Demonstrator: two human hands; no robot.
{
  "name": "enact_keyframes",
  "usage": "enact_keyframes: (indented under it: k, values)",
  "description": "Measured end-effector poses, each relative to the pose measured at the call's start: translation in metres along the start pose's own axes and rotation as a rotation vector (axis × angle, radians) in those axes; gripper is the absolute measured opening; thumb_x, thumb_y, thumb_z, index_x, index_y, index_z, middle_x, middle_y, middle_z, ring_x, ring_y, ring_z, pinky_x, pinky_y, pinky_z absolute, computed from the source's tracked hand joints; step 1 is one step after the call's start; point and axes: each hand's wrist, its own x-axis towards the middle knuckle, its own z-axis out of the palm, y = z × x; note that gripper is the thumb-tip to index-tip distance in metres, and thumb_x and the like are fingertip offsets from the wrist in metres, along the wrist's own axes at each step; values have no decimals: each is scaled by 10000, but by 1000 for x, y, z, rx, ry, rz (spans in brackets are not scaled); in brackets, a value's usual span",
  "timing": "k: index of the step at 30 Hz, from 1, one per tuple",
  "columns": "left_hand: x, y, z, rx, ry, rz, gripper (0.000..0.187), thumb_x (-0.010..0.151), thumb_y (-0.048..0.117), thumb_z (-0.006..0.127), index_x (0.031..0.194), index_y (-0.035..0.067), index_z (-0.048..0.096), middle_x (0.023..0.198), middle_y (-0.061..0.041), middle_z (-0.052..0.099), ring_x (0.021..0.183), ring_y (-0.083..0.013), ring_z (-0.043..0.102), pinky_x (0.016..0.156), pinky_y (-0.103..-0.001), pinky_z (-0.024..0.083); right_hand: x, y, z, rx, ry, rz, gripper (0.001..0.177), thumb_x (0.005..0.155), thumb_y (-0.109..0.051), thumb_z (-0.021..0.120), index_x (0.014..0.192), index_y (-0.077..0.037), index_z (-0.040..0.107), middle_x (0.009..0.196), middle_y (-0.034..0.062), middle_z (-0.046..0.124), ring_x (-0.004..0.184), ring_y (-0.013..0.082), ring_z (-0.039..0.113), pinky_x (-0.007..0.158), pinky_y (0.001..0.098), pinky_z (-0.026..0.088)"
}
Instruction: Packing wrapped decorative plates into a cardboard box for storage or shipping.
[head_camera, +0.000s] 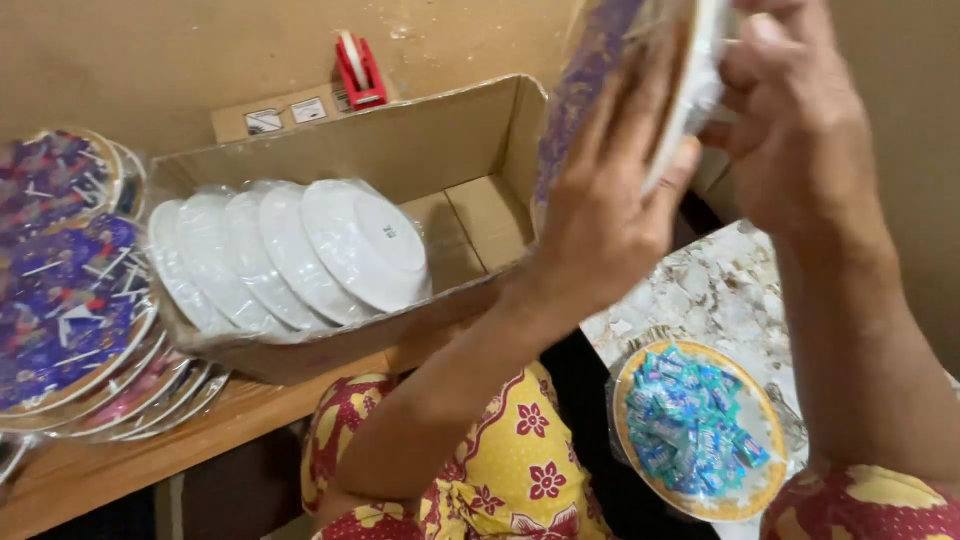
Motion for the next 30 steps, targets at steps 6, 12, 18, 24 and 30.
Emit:
enact_keyframes:
  k: [6, 12, 18, 24, 30]
  values:
    - [7, -58, -112, -163, 174, -411, 501, 1084, 237, 392, 1559, 100, 312, 1598, -186, 457, 1446, -330, 528, 1161, -402, 458, 69, 92, 98, -27, -464, -71, 512, 934, 58, 519, 1430, -3, 407, 1364, 186, 489, 1235, 264, 502, 1064, 351, 498]
    - [-30, -138, -124, -172, 490, -762, 582, 1046, 375, 502, 1559, 121, 400, 1542, -248, 478, 1451, -411, 429, 1204, -552, 326, 73, 199, 157, 67, -378, 175, 532, 931, -51, 622, 1458, -61, 546, 1336, 105, 633, 1224, 191, 570, 1023, 396, 517]
    - [-65, -178, -129, -212, 509, -915, 601, 1042, 293, 483, 1579, 68, 334, 1610, -243, 365, 1504, -386, 325, 1247, -509, 243, 64, 239, 175, -286, -457, 671, 787, 993, -689, 423, 1633, -255, 272, 1683, 226, 164, 1421, 625, 298, 907, 846, 398]
    - [-70, -174, -126, -252, 521, -1005, 681, 1016, 324, 488, 1592, 36, 267, 1630, -274, 290, 1517, -402, 275, 1246, -524, 208, 64, 274, 177, -271, -396, 819, 836, 987, -706, 352, 1650, -215, 218, 1697, 240, 88, 1471, 613, 209, 983, 848, 336]
    - [-81, -182, -130, -376, 530, -993, 718, 1009, 263, 478, 1620, 58, 161, 1667, -247, 201, 1536, -403, 194, 1233, -531, 186, 65, 265, 189, -315, -416, 914, 892, 944, -768, 332, 1659, -253, 198, 1722, 144, 112, 1537, 515, 111, 1128, 784, 235]
